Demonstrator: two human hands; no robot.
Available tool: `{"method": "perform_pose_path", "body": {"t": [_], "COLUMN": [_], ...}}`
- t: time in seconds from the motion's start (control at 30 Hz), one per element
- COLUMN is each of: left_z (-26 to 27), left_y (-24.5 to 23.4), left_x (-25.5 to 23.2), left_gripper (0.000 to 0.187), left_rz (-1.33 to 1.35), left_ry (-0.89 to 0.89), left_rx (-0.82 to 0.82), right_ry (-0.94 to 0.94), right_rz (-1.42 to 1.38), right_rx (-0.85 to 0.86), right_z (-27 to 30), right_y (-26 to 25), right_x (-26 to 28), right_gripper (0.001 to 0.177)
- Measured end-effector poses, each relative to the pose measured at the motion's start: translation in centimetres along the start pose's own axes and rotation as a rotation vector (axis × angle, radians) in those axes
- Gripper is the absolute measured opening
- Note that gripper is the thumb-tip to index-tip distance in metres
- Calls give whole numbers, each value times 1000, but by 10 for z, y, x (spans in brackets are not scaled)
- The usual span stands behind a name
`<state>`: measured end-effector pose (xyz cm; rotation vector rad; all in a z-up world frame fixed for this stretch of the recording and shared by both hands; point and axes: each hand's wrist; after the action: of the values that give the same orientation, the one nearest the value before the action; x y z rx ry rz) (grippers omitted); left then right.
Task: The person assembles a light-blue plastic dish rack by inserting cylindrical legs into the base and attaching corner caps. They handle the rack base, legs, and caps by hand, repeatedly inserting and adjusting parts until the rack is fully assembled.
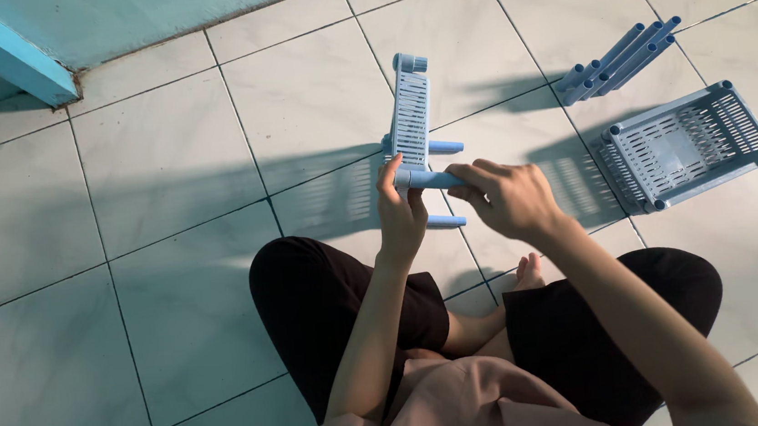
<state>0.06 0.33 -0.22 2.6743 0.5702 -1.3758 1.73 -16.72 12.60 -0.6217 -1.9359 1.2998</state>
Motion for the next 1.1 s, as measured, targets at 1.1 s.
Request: {"method": "perform_pose_path", "body": {"t": [1.1], "left_z": [-5], "left_y": [3], "left_x": [17], "left_gripper": [82], "left_rz": [-77], "left_ry": [-74], "left_rx": [-169], "right_ry": [573], "right_rz": [-940], "right_rx": [157], "right_z": [117], "right_y": [35], "right_x": [-104], "right_gripper": [49]}}
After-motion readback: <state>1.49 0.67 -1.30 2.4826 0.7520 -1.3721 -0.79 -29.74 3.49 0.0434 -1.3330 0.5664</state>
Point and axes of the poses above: each hand's wrist, its own z-axis away from the middle knuckle, its own y-axis out of the palm, x = y × z, and after that the axes turned 2 degrees about x, right-handed
